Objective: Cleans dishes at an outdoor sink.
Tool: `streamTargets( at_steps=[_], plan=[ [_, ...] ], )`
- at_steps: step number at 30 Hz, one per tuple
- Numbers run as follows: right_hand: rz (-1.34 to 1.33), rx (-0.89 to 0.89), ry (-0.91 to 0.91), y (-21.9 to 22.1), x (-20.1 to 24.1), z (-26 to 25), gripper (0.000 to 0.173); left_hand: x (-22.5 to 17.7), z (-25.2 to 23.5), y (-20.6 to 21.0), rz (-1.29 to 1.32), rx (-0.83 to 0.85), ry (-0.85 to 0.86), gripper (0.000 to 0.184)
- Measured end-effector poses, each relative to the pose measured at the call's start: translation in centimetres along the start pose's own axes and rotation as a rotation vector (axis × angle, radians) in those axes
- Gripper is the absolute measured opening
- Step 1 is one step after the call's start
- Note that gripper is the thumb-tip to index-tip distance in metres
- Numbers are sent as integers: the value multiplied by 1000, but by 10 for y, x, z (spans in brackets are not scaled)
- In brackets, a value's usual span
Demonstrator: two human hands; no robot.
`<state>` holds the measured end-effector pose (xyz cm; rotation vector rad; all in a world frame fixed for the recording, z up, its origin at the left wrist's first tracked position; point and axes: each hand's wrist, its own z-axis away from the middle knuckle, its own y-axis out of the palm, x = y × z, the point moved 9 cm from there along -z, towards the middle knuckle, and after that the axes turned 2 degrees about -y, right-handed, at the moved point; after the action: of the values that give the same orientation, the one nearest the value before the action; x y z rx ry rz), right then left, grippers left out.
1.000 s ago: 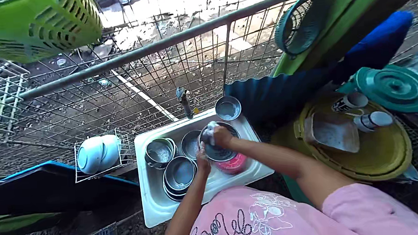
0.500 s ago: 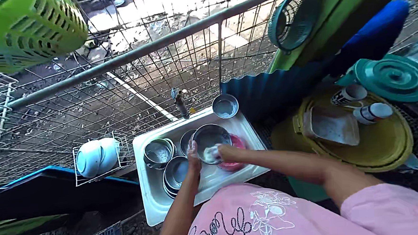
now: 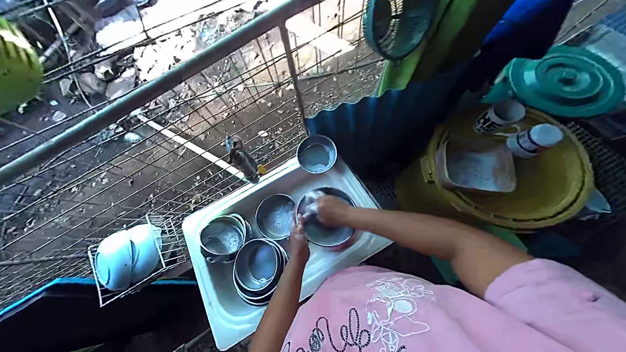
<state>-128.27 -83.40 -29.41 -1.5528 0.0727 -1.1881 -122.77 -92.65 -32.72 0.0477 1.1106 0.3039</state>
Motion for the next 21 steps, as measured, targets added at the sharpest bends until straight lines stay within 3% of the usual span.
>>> streamTargets(
  at_steps=[2, 4, 6, 9, 12, 16, 18, 21],
  plan=[
    [-227, -28, -28, 23, 14, 5, 22, -2, -2, 2, -58, -34, 21, 49],
    [-429, 54, 20, 37, 10, 25, 26, -9, -8, 3, -128, -23, 79, 49],
    [-473, 66, 98, 28, -6, 44, 29, -4, -15, 4, -212, -30, 102, 48],
    [-522, -206, 293, -39, -45, 79, 31, 11, -29, 11, -357, -5, 58, 49],
    [-589, -562, 551, -128, -100, 149, 31, 28, -35, 17, -445, 78, -9, 48],
    [-309, -823, 857, -222, -189, 258, 37, 31, -52, -21, -436, -33, 82, 50],
    [-148, -768, 1007, -231, -243, 300, 44, 25, -59, -41, -675, -84, 121, 38],
    [-84, -493, 1147, -200, -307, 312, 45, 43, -69, -48, -1254, 10, -95, 51]
  ],
)
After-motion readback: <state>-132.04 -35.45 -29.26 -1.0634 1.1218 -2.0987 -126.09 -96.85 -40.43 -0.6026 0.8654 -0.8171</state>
